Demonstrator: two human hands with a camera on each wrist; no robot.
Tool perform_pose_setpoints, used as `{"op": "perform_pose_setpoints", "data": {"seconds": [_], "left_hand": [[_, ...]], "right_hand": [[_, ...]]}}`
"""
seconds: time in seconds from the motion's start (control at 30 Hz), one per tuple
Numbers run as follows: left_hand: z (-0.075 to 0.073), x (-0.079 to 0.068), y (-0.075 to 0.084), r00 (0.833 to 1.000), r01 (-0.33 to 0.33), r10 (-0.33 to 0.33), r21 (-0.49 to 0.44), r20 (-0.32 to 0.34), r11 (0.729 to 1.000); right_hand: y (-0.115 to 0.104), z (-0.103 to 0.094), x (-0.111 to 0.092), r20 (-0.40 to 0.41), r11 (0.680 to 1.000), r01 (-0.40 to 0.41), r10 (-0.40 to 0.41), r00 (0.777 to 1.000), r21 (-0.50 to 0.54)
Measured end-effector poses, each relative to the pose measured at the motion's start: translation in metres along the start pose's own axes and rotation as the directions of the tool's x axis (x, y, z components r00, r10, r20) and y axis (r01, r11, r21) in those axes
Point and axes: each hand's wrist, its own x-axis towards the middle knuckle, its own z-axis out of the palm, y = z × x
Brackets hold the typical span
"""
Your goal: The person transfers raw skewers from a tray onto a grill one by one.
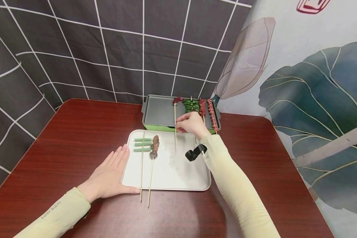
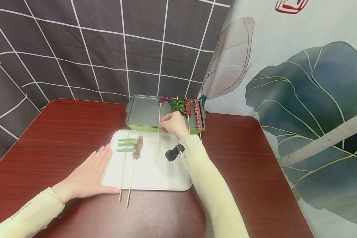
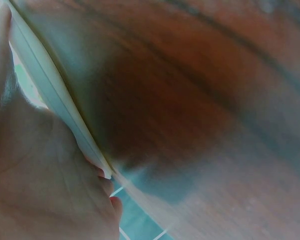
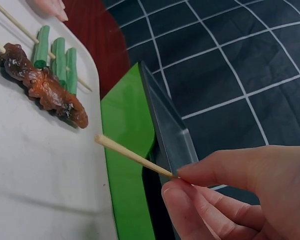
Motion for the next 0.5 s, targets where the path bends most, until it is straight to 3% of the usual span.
{"op": "perform_pose_setpoints", "data": {"seconds": [0.17, 0.5], "left_hand": [[-0.002, 0.000, 0.001, 1.000, 0.000, 0.000, -0.009, -0.001, 1.000], [-0.009, 0.001, 0.004, 0.997, 0.010, -0.010, -0.004, 0.070, 1.000]], "right_hand": [[-0.001, 0.000, -0.004, -0.012, 1.000, 0.021, -0.021, 1.000, 0.005], [-0.002, -0.003, -0.018, -0.034, 0.994, 0.098, -0.097, 0.995, 0.048]]}}
